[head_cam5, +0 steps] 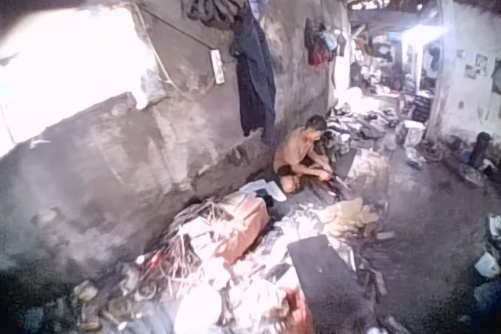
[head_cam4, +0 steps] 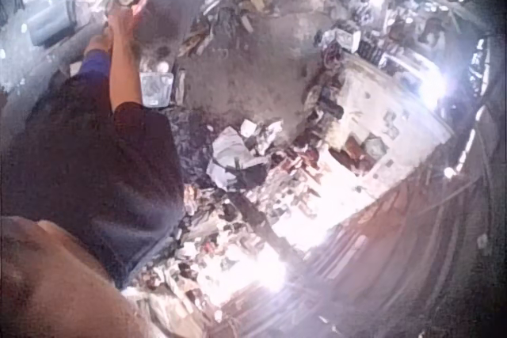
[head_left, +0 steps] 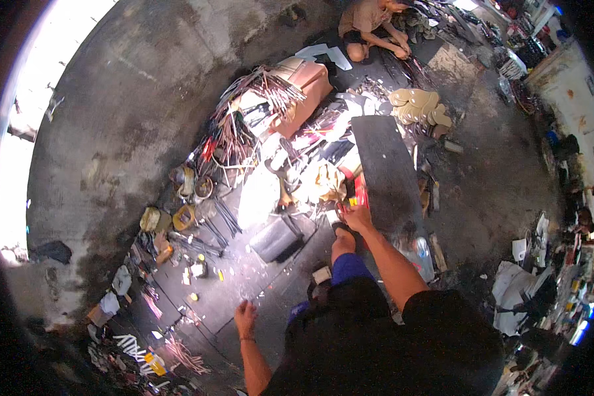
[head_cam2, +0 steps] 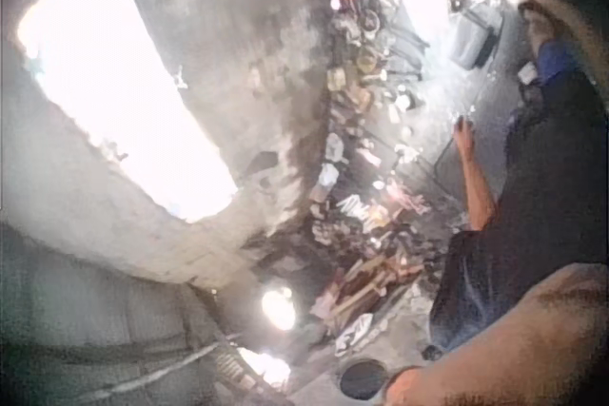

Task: The person sits on the floor in a cluttered workshop and uses shears to cut a bundle of thin metal rods into shorter pieces. The person repeatedly gathers, aligns, and cuts the rods, then places the cut pieces on the floor.

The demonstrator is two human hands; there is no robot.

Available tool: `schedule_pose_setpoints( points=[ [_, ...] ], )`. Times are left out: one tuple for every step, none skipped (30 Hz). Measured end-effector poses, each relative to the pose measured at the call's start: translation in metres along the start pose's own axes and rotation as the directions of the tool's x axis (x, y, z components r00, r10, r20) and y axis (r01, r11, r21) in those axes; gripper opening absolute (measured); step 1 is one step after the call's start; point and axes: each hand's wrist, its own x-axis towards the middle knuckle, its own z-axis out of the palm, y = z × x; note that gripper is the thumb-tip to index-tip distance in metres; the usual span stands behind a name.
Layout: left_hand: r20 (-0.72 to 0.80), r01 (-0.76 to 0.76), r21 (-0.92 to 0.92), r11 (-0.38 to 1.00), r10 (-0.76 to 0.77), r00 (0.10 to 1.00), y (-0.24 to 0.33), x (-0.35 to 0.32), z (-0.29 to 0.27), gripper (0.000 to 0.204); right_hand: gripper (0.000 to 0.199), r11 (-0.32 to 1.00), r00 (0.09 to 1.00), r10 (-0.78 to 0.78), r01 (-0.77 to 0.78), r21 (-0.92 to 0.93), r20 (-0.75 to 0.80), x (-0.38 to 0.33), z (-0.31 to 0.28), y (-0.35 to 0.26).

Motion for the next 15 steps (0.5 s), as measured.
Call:
schedule_pose_setpoints(
  points=[
    [0.010, -0.099, 0.040, 0.994, 0.099, 0.995, 0.011, -0.003, 0.007, 0.034, 0.034, 0.998, 0.999, 0.039, -0.040, -0.047, -0.028, 0.034, 0.005, -0.009],
    [0.003, -0.104, 0.158, 0.982, 0.105, 0.994, 0.019, -0.004, 0.018, 0.031, 0.037, 0.986, 0.995, 0.092, -0.096, -0.134, -0.034, 0.066, 0.011, -0.017],
    [0.007, -0.157, 0.303, 0.940, 0.163, 0.987, 0.025, -0.009, 0.026, 0.028, 0.039, 0.983, 0.994, 0.097, -0.104, -0.151, -0.051, 0.099, 0.017, -0.024],
    [0.048, -0.066, 0.262, 0.963, 0.055, 0.997, 0.029, -0.012, 0.038, 0.027, 0.041, 0.977, 0.999, 0.023, -0.029, -0.211, -0.029, 0.133, 0.021, -0.033],
    [-0.005, 0.143, 0.163, 0.976, -0.144, 0.990, 0.031, -0.019, 0.047, 0.026, 0.041, 0.986, 0.998, 0.041, -0.049, -0.158, -0.054, 0.164, 0.025, -0.039],
    [0.051, 0.254, 0.216, 0.943, -0.271, 0.961, 0.033, -0.021, 0.059, 0.028, 0.041, 0.987, 0.995, 0.086, -0.093, -0.130, -0.053, 0.200, 0.026, -0.045],
    [0.098, 0.329, 0.279, 0.902, -0.367, 0.925, 0.035, -0.025, 0.068, 0.030, 0.037, 0.985, 0.992, 0.110, -0.117, -0.124, -0.059, 0.236, 0.031, -0.052],
    [0.067, 0.396, 0.280, 0.874, -0.429, 0.901, 0.035, -0.032, 0.077, 0.031, 0.034, 0.993, 0.988, 0.066, -0.079, -0.087, -0.140, 0.264, 0.032, -0.054],
    [0.043, 0.420, 0.281, 0.863, -0.449, 0.893, 0.039, -0.032, 0.088, 0.033, 0.034, 0.994, 0.976, 0.069, -0.086, -0.073, -0.206, 0.301, 0.033, -0.060],
    [-0.006, 0.466, 0.271, 0.842, -0.483, 0.876, 0.043, -0.039, 0.093, 0.034, 0.032, 0.989, 0.975, 0.107, -0.124, -0.077, -0.197, 0.324, 0.033, -0.061],
    [-0.048, 0.500, 0.248, 0.829, -0.505, 0.862, 0.050, -0.041, 0.101, 0.035, 0.030, 0.988, 0.976, 0.087, -0.110, -0.106, -0.198, 0.356, 0.030, -0.065],
    [-0.094, 0.536, 0.217, 0.816, -0.529, 0.843, 0.057, -0.045, 0.106, 0.035, 0.026, 0.972, 0.977, 0.071, -0.113, -0.205, -0.201, 0.387, 0.022, -0.068],
    [-0.030, 0.446, 0.074, 0.892, -0.445, 0.895, 0.066, -0.053, 0.111, 0.043, 0.025, 0.984, 0.950, 0.017, -0.073, -0.166, -0.313, 0.408, 0.014, -0.069],
    [-0.024, 0.464, 0.059, 0.884, -0.463, 0.886, 0.075, -0.055, 0.116, 0.043, 0.023, 0.991, 0.958, 0.132, -0.133, 0.012, -0.255, 0.435, 0.001, -0.072],
    [-0.014, 0.479, 0.045, 0.877, -0.478, 0.878, 0.086, -0.060, 0.120, 0.043, 0.024, 0.981, 0.953, 0.149, -0.176, -0.079, -0.264, 0.461, -0.009, -0.080]
  ],
)
